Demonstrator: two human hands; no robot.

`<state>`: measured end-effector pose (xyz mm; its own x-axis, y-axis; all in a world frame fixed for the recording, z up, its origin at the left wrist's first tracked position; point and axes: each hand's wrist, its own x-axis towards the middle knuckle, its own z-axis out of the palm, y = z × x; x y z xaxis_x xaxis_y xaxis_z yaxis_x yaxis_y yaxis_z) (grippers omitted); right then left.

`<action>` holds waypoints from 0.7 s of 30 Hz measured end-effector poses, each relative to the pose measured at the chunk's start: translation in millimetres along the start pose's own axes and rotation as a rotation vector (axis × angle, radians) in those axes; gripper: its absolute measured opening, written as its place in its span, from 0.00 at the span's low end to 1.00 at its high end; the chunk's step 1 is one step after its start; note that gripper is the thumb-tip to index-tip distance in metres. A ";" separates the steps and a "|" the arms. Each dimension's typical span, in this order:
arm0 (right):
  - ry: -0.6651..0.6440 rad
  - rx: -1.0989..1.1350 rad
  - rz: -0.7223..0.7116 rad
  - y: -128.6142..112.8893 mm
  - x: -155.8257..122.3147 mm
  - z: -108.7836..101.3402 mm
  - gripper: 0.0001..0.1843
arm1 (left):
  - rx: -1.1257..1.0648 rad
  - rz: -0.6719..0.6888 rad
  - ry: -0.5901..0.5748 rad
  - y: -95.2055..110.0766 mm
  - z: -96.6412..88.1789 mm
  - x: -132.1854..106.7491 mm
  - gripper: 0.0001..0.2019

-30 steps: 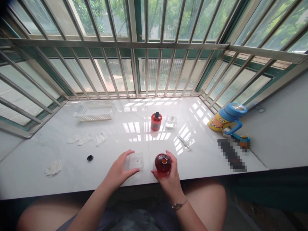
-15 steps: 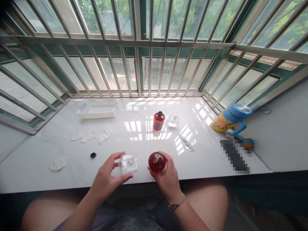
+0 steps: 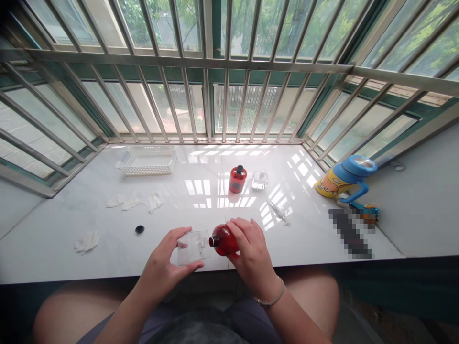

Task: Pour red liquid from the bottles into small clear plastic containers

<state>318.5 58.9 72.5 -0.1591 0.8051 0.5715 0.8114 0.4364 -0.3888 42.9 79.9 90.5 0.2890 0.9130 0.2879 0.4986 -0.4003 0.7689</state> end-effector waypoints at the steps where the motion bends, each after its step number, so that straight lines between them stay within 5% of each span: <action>1: -0.008 -0.011 -0.010 -0.3 0.4 0.1 0.35 | -0.005 0.009 -0.001 -0.2 1.0 -0.1 0.33; 21: -0.141 -0.110 -0.102 0.6 13.7 -16.8 0.38 | 0.014 0.001 0.002 -0.7 6.7 -3.6 0.32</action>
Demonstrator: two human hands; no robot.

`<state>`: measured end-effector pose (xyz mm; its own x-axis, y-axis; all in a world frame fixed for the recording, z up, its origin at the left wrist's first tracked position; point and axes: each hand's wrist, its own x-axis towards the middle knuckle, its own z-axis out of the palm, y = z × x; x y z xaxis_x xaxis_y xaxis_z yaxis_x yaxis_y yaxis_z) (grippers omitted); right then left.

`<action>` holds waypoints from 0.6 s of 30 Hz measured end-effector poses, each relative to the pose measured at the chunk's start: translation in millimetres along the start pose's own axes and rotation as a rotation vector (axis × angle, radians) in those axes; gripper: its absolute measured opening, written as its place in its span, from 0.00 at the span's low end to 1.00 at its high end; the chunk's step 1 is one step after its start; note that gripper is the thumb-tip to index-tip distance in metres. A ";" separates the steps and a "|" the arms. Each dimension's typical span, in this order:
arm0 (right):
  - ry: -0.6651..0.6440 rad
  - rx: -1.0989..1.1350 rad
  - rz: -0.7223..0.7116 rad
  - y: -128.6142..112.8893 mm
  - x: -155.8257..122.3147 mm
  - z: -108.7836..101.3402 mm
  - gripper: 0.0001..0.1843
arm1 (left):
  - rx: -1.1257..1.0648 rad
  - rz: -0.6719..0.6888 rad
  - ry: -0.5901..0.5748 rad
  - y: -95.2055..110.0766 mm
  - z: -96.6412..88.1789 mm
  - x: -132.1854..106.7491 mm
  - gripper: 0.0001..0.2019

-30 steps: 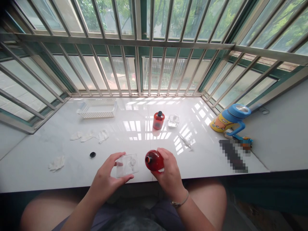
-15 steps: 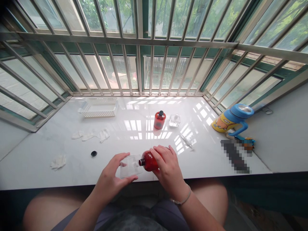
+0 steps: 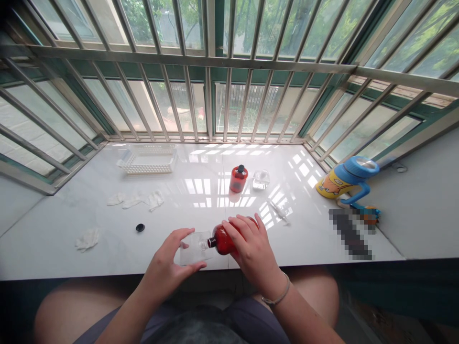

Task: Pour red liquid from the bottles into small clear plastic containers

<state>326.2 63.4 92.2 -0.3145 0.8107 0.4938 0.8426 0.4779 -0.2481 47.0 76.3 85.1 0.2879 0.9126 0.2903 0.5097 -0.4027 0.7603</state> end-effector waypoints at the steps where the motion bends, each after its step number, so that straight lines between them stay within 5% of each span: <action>1: 0.005 -0.001 -0.003 0.2 0.4 -0.2 0.39 | -0.001 -0.004 0.000 -0.2 -0.1 0.0 0.32; 18: -0.036 -0.076 -0.091 -1.9 14.6 -19.0 0.34 | -0.097 -0.127 -0.055 -2.0 2.4 -2.9 0.35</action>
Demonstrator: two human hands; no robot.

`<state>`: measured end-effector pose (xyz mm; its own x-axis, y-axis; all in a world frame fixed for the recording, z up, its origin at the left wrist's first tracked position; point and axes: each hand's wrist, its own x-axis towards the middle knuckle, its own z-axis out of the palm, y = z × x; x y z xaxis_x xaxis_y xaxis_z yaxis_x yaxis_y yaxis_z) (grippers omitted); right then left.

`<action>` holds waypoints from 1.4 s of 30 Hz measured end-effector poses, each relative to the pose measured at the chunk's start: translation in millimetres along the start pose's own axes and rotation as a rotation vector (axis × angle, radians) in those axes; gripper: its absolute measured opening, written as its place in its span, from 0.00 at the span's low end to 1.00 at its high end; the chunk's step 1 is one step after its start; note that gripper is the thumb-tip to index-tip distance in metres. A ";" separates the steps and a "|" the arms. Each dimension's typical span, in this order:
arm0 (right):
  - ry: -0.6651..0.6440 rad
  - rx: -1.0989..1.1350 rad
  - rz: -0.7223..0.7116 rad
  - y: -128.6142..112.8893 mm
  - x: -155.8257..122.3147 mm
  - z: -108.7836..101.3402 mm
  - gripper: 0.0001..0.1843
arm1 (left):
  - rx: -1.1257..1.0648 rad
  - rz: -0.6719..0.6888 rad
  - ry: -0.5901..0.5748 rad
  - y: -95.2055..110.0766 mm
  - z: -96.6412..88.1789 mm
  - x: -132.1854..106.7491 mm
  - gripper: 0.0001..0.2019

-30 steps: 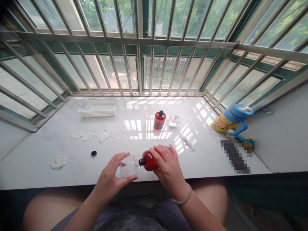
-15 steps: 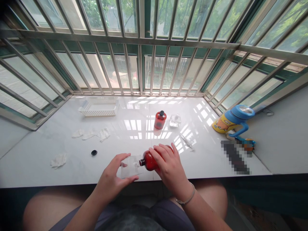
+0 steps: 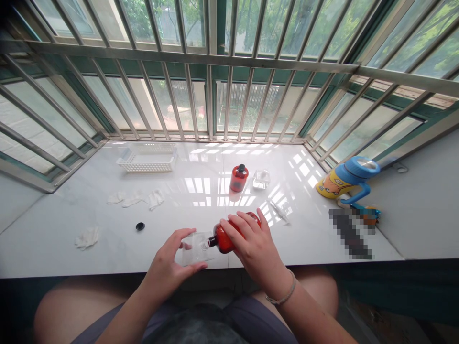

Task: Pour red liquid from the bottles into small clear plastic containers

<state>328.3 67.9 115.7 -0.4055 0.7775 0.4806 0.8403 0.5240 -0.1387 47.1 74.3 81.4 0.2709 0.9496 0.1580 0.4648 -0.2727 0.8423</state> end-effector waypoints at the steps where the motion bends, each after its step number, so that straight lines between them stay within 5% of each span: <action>1: -0.002 -0.006 -0.004 0.0 0.6 -0.9 0.34 | -0.005 -0.006 -0.004 0.2 0.0 0.1 0.35; 42: -0.080 -0.040 -0.079 4.3 8.4 -14.6 0.27 | -0.246 -0.162 -0.189 -6.2 4.8 3.4 0.38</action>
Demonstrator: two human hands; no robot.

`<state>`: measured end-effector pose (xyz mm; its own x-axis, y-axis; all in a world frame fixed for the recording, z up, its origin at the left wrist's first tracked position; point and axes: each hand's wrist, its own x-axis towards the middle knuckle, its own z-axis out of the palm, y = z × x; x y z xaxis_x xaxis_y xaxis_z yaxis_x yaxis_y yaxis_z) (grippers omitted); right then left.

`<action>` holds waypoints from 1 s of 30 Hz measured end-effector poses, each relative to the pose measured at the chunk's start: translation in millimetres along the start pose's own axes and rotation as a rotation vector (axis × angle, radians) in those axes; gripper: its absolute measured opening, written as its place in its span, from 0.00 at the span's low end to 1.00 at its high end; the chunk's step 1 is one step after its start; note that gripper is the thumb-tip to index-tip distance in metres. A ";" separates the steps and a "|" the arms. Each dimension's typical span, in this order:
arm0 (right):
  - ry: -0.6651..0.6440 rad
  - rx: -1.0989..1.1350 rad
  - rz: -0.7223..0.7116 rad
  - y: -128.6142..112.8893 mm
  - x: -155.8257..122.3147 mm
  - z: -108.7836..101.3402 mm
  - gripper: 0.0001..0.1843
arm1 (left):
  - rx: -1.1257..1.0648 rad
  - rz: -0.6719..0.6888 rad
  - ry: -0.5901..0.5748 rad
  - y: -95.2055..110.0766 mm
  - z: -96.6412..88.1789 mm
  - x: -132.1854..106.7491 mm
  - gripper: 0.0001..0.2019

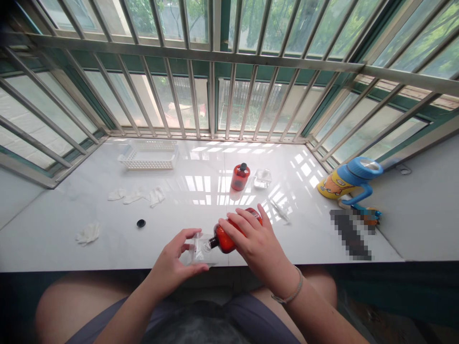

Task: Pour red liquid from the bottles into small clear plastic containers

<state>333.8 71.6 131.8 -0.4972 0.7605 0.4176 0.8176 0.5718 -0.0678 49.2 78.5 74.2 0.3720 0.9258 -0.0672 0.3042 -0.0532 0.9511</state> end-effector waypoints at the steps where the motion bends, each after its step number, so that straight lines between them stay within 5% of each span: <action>1: 0.001 -0.002 0.000 0.0 0.0 -0.1 0.27 | -0.001 0.000 0.000 0.0 0.1 0.0 0.38; 30: -0.013 -0.036 0.003 1.8 0.3 -3.1 0.28 | 0.009 0.008 -0.005 -1.4 0.8 0.2 0.37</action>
<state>336.0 71.9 134.6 -0.4983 0.7664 0.4054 0.8289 0.5582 -0.0364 49.6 78.4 72.6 0.3789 0.9234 -0.0607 0.3088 -0.0644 0.9489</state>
